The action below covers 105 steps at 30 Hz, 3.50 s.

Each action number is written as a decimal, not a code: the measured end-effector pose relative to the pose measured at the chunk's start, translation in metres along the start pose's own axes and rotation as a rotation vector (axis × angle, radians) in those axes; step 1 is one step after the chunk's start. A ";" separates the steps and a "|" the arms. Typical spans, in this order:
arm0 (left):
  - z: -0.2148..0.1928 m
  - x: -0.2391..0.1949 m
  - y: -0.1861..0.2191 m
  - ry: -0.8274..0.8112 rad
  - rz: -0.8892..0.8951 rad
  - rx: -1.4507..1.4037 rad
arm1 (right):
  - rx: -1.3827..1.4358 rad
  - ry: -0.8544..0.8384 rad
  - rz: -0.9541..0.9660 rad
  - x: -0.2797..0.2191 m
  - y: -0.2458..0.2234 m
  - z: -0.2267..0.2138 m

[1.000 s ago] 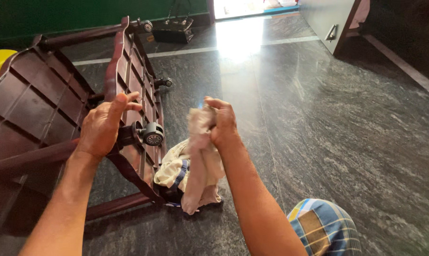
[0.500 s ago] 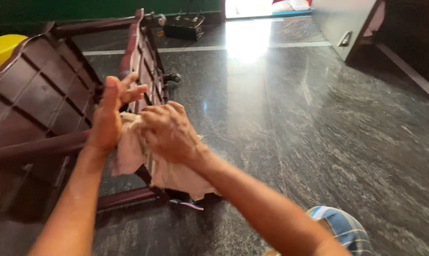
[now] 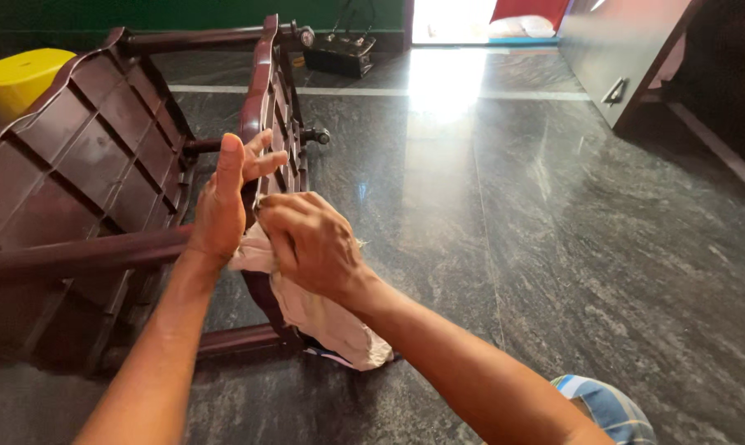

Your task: The person cleans the underside of an overturned wooden chair using a cloth and a toothbrush. They wipe the surface and scrub the crevices and wheels.

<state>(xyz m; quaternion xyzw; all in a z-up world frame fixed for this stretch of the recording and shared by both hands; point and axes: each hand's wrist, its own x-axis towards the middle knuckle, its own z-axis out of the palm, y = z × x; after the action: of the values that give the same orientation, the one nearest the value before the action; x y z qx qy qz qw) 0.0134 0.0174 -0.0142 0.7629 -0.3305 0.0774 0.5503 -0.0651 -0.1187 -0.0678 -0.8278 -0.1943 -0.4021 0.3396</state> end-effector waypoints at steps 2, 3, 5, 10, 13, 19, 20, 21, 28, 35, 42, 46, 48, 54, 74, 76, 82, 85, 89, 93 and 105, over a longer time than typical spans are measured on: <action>0.003 -0.004 0.003 0.023 -0.036 0.005 | -0.006 -0.207 0.407 0.024 0.025 0.021; 0.005 -0.005 0.007 0.026 -0.053 0.010 | -0.110 -0.299 0.267 0.037 0.040 0.026; 0.004 -0.006 0.013 0.029 -0.058 0.139 | -0.269 -0.423 0.059 0.048 0.058 0.033; 0.000 -0.001 0.015 0.024 -0.021 0.141 | -0.269 0.021 0.075 -0.008 -0.008 0.027; 0.005 -0.006 0.013 -0.002 -0.022 0.174 | -0.375 0.185 -0.155 -0.017 -0.032 0.009; 0.010 -0.010 0.014 -0.049 -0.069 0.151 | -0.113 -0.113 0.104 0.002 0.012 0.009; 0.011 -0.012 0.013 -0.061 -0.026 0.081 | -0.063 -0.212 0.212 0.008 0.029 0.012; 0.014 -0.014 0.013 -0.077 0.017 0.010 | -0.244 -0.315 0.084 0.015 0.043 0.020; 0.012 -0.008 0.015 0.001 -0.118 0.168 | -0.255 -0.303 0.195 0.038 0.041 0.038; 0.014 -0.010 0.004 -0.010 0.023 0.184 | -0.318 0.203 -0.045 -0.009 -0.014 0.018; 0.005 -0.012 0.018 -0.003 -0.018 0.175 | -0.196 -0.440 0.458 0.054 0.020 0.018; 0.004 -0.008 0.013 0.012 -0.025 0.158 | -0.212 0.176 0.008 -0.009 -0.042 0.004; 0.002 -0.008 0.010 0.010 -0.010 0.184 | -0.175 0.373 -0.202 -0.014 -0.049 -0.001; 0.002 -0.008 -0.003 0.012 0.043 0.106 | -0.322 -0.309 0.189 0.028 0.023 0.038; 0.001 0.000 0.003 0.062 0.014 0.256 | 1.024 0.615 1.055 -0.045 0.067 -0.029; 0.004 0.001 0.006 0.062 0.028 0.269 | 1.471 0.530 0.977 -0.034 0.068 -0.024; 0.003 -0.003 0.011 0.046 0.002 0.245 | 2.100 0.041 0.709 -0.009 0.035 0.014; -0.001 -0.005 0.014 0.027 -0.040 0.227 | 2.148 -0.123 0.651 0.007 0.032 0.019; 0.002 -0.008 0.011 0.053 0.011 0.227 | 1.871 -0.304 0.721 0.012 0.055 0.013; 0.001 -0.009 0.009 0.072 0.044 0.287 | 1.361 -0.336 0.883 0.020 0.087 0.020; 0.004 -0.007 0.001 0.043 0.103 0.309 | 1.692 -0.008 0.745 0.001 0.100 0.032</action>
<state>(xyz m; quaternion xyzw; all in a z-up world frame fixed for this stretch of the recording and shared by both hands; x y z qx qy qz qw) 0.0063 0.0171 -0.0181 0.8188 -0.3413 0.1716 0.4285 0.0124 -0.1649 -0.1220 -0.3144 -0.1459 0.0120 0.9379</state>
